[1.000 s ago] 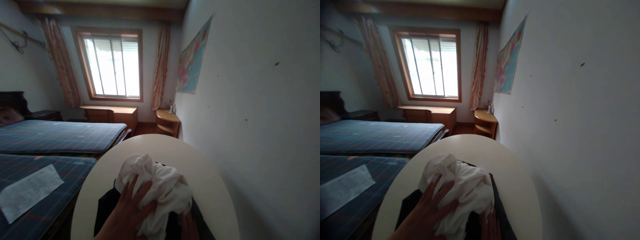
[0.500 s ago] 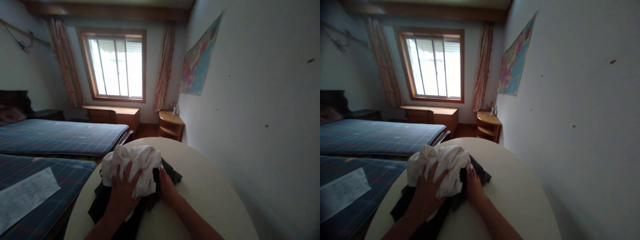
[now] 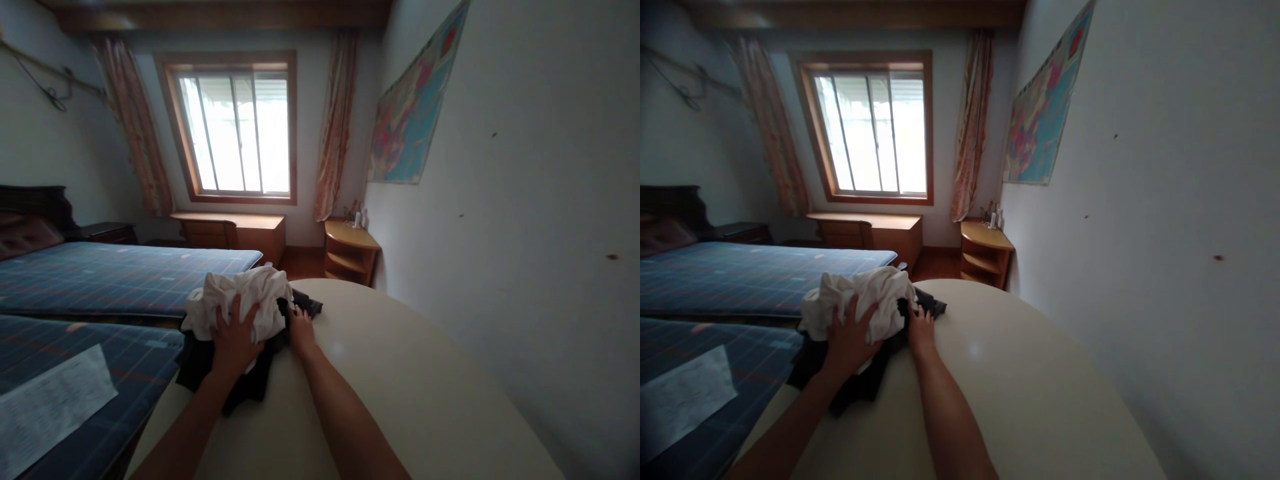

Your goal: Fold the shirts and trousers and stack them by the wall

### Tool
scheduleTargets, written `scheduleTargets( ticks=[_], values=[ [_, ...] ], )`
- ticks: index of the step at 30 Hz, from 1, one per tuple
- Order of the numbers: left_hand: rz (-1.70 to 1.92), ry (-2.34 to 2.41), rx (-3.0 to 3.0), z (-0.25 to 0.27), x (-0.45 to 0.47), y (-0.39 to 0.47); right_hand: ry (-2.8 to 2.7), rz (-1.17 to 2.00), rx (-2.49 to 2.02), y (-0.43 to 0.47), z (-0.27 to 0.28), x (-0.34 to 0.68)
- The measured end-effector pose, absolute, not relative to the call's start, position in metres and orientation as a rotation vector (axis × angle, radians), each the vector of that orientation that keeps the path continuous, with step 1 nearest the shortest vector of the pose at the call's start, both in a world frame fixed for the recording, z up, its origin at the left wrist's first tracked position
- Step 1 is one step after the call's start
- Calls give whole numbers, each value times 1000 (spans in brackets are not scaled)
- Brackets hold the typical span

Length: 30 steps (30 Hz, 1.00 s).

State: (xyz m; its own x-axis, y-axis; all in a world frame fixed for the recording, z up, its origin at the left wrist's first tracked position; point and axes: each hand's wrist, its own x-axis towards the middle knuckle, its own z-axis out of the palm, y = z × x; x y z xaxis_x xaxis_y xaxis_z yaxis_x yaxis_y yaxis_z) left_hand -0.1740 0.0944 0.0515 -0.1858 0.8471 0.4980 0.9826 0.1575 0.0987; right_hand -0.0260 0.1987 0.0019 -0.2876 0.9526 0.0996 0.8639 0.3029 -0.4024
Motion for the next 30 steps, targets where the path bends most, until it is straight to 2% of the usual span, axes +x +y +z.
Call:
scheduleTargets(
  ticks=[6, 12, 20, 25, 30],
  values=[
    [-565, -2145, -1767, 54, -177, 102, -2282, 391, -1445, 198, -10, -16],
    [-593, -2119, -1781, 61, -177, 98, -2397, 367, -1213, 128, -9, 42],
    [-868, -2007, -1576, 100, -119, 59, -2521, 348, -1520, 16, 8, 161],
    [-873, -1848, -2028, 54, -50, 31, -2518, 238, -1660, -30, 8, 206],
    [-635, -1772, -2554, -3, -7, 31, -2472, 98, -1684, -15, 20, 200]
  ],
)
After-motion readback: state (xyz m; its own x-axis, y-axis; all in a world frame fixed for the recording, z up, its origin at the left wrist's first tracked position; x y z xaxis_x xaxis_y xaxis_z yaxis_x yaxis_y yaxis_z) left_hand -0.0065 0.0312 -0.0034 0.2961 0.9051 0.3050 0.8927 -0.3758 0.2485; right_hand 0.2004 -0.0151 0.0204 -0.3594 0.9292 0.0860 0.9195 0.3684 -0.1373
